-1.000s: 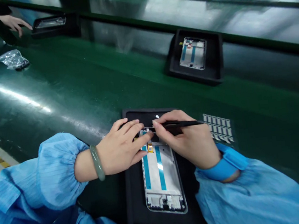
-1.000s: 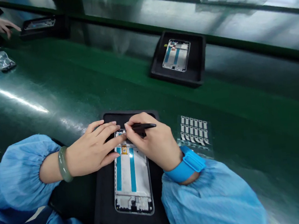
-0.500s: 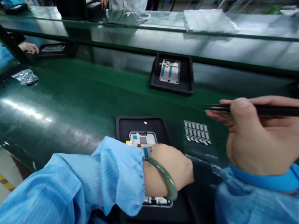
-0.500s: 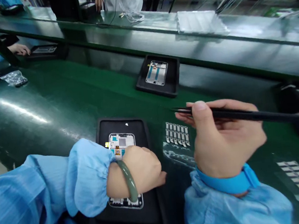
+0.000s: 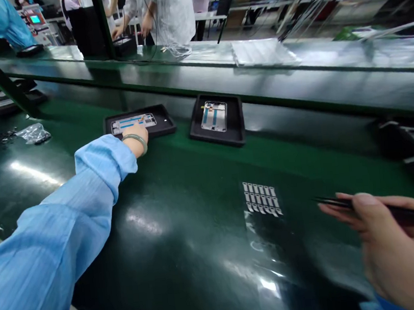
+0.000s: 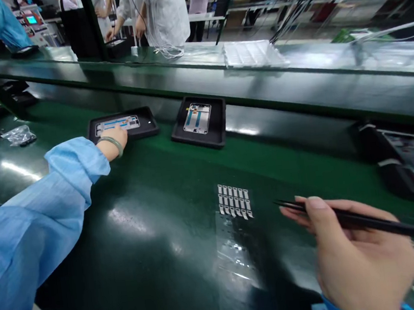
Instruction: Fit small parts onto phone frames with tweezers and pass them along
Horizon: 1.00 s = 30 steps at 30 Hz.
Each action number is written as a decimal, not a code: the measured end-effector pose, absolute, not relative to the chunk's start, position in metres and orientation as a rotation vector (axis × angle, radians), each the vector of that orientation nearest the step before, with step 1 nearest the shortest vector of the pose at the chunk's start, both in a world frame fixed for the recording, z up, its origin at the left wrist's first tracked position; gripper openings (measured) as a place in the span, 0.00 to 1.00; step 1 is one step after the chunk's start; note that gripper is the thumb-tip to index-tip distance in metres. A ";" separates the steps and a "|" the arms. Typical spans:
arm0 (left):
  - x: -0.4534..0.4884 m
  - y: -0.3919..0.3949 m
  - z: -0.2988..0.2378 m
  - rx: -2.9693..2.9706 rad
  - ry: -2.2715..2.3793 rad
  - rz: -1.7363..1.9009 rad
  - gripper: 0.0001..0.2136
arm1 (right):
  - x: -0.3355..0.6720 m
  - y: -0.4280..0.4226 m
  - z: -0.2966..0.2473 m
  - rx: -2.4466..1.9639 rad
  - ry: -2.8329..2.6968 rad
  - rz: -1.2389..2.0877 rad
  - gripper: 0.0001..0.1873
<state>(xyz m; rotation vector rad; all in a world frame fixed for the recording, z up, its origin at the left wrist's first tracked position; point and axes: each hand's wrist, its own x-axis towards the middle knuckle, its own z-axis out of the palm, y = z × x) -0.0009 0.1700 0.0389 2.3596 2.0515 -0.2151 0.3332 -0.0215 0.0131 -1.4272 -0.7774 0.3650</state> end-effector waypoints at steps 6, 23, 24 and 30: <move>-0.021 0.202 0.007 2.323 2.353 0.050 0.17 | 0.332 -0.025 0.010 -1.535 -0.803 0.433 0.09; 0.093 0.180 -0.001 2.963 1.424 0.241 0.12 | 0.333 -0.023 0.000 -1.662 -0.679 0.688 0.16; 0.088 0.176 0.003 2.977 1.406 0.240 0.11 | 0.333 -0.023 -0.001 -1.676 -0.683 0.699 0.15; 0.045 0.107 0.024 3.059 1.089 0.172 0.08 | 0.336 -0.022 -0.005 -1.693 -0.673 0.767 0.14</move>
